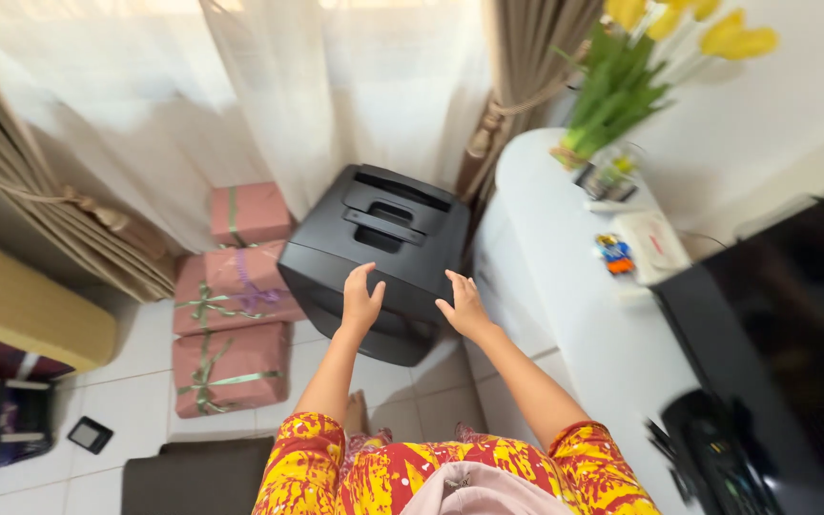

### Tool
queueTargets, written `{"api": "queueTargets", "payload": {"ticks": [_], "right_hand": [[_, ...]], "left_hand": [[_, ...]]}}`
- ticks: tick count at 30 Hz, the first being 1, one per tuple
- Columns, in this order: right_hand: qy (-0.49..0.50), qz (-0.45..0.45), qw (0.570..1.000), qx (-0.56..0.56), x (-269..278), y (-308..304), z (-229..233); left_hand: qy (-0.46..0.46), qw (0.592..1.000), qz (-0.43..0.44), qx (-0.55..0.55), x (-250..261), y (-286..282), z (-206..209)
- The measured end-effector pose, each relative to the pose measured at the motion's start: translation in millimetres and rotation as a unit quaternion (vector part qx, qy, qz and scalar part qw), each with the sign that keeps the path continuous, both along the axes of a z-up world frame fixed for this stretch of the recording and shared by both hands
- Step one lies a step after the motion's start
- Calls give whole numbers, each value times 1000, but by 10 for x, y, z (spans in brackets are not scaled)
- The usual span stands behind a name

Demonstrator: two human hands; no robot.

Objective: The person plugs a pink portable fan into a power strip on a vanity table, then plugs a tablet into the same power strip. Afterwards, they walk to a karaoke machine, remove a microphone, and insert batteries into it.

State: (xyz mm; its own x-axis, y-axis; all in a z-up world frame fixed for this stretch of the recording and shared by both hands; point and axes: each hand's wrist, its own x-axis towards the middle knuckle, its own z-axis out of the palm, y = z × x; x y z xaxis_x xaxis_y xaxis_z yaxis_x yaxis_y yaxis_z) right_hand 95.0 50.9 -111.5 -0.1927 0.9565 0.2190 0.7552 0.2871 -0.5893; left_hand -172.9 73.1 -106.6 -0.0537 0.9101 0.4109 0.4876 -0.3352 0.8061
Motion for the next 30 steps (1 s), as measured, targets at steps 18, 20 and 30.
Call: {"api": "queueTargets", "payload": {"ticks": [18, 20, 30], "right_hand": [[-126, -40, 975, -181, -1274, 2289, -598], [-123, -41, 969, -212, -1248, 2355, -564], [-174, 25, 943, -281, -1219, 2641, -318]], "left_hand": [[299, 880, -109, -353, -1308, 1747, -542], [308, 850, -120, -409, -1276, 1882, -474], [363, 771, -137, -504, -1128, 2150, -298]]}}
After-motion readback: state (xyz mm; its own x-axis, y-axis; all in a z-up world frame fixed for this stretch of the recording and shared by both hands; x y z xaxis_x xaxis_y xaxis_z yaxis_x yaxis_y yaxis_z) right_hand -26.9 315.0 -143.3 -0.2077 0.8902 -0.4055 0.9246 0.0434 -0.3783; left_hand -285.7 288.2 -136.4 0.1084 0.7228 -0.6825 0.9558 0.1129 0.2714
